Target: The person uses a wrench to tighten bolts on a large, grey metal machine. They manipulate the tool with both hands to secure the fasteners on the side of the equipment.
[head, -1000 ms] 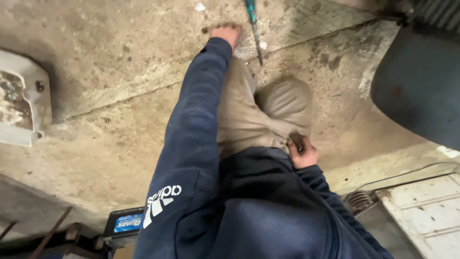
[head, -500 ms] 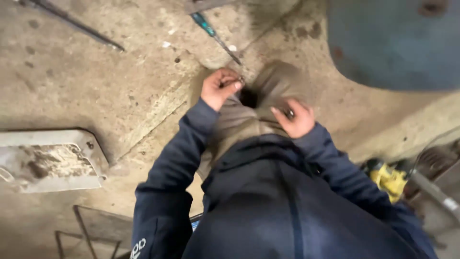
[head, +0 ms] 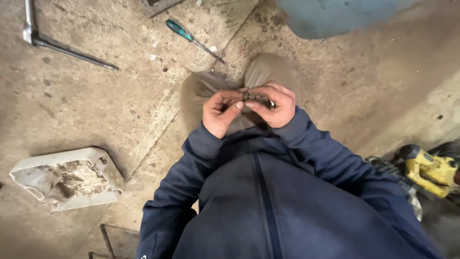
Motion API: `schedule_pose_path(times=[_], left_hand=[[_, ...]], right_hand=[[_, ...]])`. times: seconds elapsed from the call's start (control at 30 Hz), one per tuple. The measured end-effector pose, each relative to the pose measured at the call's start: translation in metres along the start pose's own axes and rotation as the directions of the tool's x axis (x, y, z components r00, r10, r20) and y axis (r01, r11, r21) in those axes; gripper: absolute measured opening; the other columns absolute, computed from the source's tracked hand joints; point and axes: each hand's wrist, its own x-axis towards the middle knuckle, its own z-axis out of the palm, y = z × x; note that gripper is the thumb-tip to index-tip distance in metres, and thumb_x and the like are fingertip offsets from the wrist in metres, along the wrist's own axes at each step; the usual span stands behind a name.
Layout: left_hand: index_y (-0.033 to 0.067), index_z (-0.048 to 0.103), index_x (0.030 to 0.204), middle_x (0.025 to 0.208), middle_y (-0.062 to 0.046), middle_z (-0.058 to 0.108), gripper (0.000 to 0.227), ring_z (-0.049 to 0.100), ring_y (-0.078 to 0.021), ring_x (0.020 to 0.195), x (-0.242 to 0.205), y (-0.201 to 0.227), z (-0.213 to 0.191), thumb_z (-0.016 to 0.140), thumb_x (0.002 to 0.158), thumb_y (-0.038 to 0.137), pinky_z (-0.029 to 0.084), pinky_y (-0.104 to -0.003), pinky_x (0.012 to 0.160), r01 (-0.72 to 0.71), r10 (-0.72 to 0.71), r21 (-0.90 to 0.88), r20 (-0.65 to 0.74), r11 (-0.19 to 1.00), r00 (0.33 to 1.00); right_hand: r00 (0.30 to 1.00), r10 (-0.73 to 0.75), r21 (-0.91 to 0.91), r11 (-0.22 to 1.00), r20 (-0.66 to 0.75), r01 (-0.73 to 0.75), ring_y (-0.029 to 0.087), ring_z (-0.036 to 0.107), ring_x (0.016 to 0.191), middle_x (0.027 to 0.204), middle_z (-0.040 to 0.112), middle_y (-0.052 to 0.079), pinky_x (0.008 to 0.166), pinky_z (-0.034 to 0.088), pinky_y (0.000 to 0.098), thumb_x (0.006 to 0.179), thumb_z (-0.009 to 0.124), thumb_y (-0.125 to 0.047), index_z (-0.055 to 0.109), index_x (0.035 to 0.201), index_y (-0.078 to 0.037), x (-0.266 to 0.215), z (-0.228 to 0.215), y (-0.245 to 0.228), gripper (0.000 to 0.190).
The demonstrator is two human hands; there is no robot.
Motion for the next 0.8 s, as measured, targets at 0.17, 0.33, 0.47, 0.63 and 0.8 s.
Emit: schedule_pose_path(times=[0.17,0.33,0.47,0.63,0.8], left_hand=[[-0.0036,0.068,0.115,0.119,-0.015,0.074,0.016,0.071,-0.0170,0.107,-0.012,-0.014,0.001,0.068,0.100,0.001,0.056,-0.032,0.098,0.092,-0.091,0.023,-0.062,0.995,0.994],[-0.0036,0.069,0.111,0.108,-0.012,0.075,0.014,0.070,-0.0164,0.099,-0.004,-0.014,-0.012,0.074,0.098,-0.002,0.056,-0.031,0.092,0.163,-0.152,-0.060,0.150,0.985,0.977],[-0.0016,0.066,0.111,0.104,-0.010,0.074,0.017,0.068,-0.0142,0.093,0.021,0.006,0.001,0.075,0.097,-0.001,0.054,-0.029,0.084,0.294,-0.272,-0.046,0.268,0.955,0.924],[-0.0005,0.066,0.120,0.103,-0.005,0.072,0.029,0.067,-0.0119,0.093,0.079,0.041,0.027,0.075,0.093,-0.002,0.054,-0.027,0.083,0.327,-0.325,0.046,0.295,0.944,0.898],[-0.0023,0.067,0.123,0.111,-0.005,0.073,0.027,0.067,-0.0104,0.100,0.141,0.076,0.043,0.072,0.096,-0.002,0.055,-0.027,0.091,0.196,-0.233,0.153,0.282,0.968,0.931]], right_hand=[[0.992,-0.124,0.040,0.991,-0.015,0.125,0.024,0.072,0.084,0.096,0.074,0.009,0.076,0.057,0.0344,0.089,0.082,-0.006,0.075,0.107,-0.006,-0.023,-0.004,0.012,0.019],[0.963,-0.255,-0.017,0.966,0.084,0.257,0.025,0.072,0.081,0.093,0.073,0.008,0.071,0.057,0.0355,0.085,0.084,-0.008,0.076,0.102,-0.008,-0.016,-0.030,-0.003,0.019],[0.950,-0.271,-0.038,0.959,0.153,0.279,0.025,0.073,0.080,0.093,0.072,0.009,0.070,0.057,0.0357,0.084,0.084,-0.008,0.076,0.102,-0.007,-0.002,-0.053,-0.010,0.020],[0.981,-0.193,-0.220,0.958,-0.016,0.185,0.020,0.069,0.072,0.089,0.072,0.010,0.064,0.054,0.0316,0.084,0.090,-0.014,0.072,0.110,-0.008,0.018,-0.105,-0.006,0.032],[0.871,-0.286,-0.467,0.881,-0.399,0.076,0.013,0.050,0.056,0.083,0.068,0.011,0.053,0.038,0.0276,0.084,0.101,-0.026,0.042,0.153,-0.009,0.031,-0.148,0.043,0.093]])
